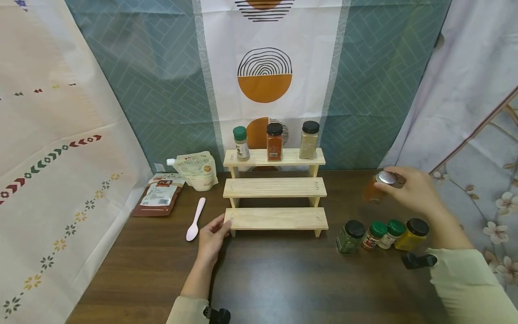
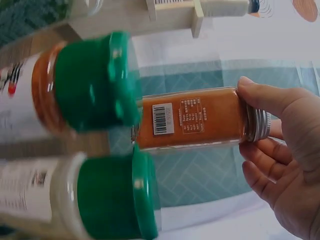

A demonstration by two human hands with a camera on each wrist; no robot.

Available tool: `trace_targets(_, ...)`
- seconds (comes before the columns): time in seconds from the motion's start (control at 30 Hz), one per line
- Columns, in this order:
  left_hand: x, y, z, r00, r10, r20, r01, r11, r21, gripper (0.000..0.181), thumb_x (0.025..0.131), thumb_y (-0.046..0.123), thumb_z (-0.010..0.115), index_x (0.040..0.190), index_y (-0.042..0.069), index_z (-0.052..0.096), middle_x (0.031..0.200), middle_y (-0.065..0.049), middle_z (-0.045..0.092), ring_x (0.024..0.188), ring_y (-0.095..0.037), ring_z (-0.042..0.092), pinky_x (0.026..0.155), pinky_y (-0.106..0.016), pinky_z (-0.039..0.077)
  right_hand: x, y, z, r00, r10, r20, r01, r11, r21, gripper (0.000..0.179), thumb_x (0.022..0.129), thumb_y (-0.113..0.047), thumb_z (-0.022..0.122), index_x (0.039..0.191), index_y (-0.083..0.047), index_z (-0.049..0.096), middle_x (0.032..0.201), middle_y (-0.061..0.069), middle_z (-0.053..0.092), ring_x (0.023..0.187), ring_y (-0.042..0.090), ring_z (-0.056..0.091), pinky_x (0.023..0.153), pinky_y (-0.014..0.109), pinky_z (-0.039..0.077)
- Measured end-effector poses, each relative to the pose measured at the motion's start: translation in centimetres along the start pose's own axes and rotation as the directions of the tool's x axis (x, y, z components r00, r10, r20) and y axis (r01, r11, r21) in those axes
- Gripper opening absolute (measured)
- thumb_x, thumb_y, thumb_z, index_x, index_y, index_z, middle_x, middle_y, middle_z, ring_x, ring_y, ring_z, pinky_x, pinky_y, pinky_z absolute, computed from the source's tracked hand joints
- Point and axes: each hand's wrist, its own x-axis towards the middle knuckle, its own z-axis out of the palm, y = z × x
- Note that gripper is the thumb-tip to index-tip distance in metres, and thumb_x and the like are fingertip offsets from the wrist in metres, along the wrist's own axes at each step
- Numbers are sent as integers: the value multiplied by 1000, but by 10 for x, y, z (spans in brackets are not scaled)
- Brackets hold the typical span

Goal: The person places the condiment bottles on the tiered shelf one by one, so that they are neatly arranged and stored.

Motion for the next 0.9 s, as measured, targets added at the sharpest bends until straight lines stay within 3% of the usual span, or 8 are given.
trace_targets(0.23, 0, 0, 0, 1000, 7, -5, -7, 1000, -6, 38, 93, 6, 73, 129, -4, 66, 101, -8, 70, 81, -8, 61, 71, -20, 54, 8, -18, 10, 993, -74, -87, 77, 996, 33, 49, 76, -22, 90, 115, 2, 72, 96, 19, 71, 80, 30, 64, 66, 21, 42)
trace_targets(0.53, 1, -2, 1, 1000, 11, 0, -11, 1000, -14, 37, 94, 4, 72, 129, -5, 66, 103, -10, 70, 82, -8, 62, 71, -20, 54, 19, -42, 20, 991, -92, -98, 101, 991, 87, 46, 78, -21, 90, 114, 1, 72, 92, 14, 70, 78, 26, 62, 65, 19, 43)
trace_targets(0.73, 0, -1, 0, 1000, 10, -1, -10, 1000, -16, 37, 93, 4, 73, 129, -5, 66, 102, -9, 69, 82, -8, 62, 71, -20, 54, 28, -58, 28, 990, -87, -107, 98, 989, 109, 44, 79, -21, 89, 113, 0, 73, 94, 14, 70, 80, 25, 61, 66, 28, 45)
trace_targets(0.9, 0, -1, 0, 1000, 5, 1, -5, 1000, -14, 38, 93, 5, 73, 129, -5, 66, 103, -9, 69, 82, -8, 62, 71, -20, 54, 37, -70, 33, 986, -102, -132, 120, 983, 140, 42, 76, -19, 91, 109, 0, 74, 93, 12, 71, 79, 24, 61, 68, 26, 45)
